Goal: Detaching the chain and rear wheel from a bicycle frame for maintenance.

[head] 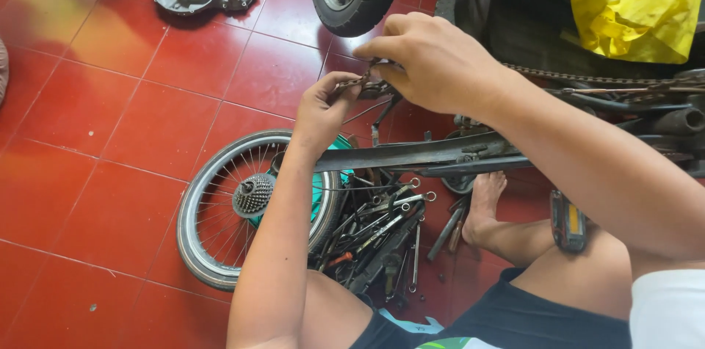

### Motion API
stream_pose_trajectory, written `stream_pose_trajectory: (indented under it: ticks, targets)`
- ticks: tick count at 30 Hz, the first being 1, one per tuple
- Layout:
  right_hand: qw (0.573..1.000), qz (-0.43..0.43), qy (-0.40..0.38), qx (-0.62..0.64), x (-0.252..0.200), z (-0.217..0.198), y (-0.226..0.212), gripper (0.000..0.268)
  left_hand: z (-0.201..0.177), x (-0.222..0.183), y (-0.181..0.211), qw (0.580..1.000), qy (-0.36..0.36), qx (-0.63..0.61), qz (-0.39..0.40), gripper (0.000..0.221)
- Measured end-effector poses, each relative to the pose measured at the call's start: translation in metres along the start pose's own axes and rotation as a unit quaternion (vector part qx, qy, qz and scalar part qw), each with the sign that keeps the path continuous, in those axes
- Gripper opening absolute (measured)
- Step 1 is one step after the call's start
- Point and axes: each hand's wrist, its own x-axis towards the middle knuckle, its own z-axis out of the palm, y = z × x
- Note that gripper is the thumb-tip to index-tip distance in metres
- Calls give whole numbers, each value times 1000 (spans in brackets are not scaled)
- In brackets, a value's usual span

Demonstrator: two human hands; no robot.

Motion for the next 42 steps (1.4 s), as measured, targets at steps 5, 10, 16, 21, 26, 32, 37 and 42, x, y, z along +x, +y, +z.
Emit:
stream_pose_trajectory:
  ticks: [5,10,16,21,26,32,37,42]
  targets:
    - [997,-4,-26,68,-7,-36,-24,41,-3,-2,-9,998,-19,-65,3,17]
    - [962,173,-91,193,-37,-33,-6,25,-9,-4,-4,989,-70,-127,-31,23]
    - [953,236,8,192,-71,21,38,44,-15,-3,-22,990,-84,-108,-41,33]
    - [987,76,107,92,-75,52,50,58,-27,-9,-13,995,-74,-11,-61,29]
    - [985,-39,168,1,-76,40,43,21,-31,-14,8,992,-112,57,-2,69]
    - [975,-35,206,76,-65,34,30,22,22,-11,10,968,134,127,169,40]
    - [953,21,207,220,-56,21,12,23,32,-17,32,975,134,100,147,33]
    - [951,46,183,244,-53,4,9,24,29,-16,36,981,86,84,151,31]
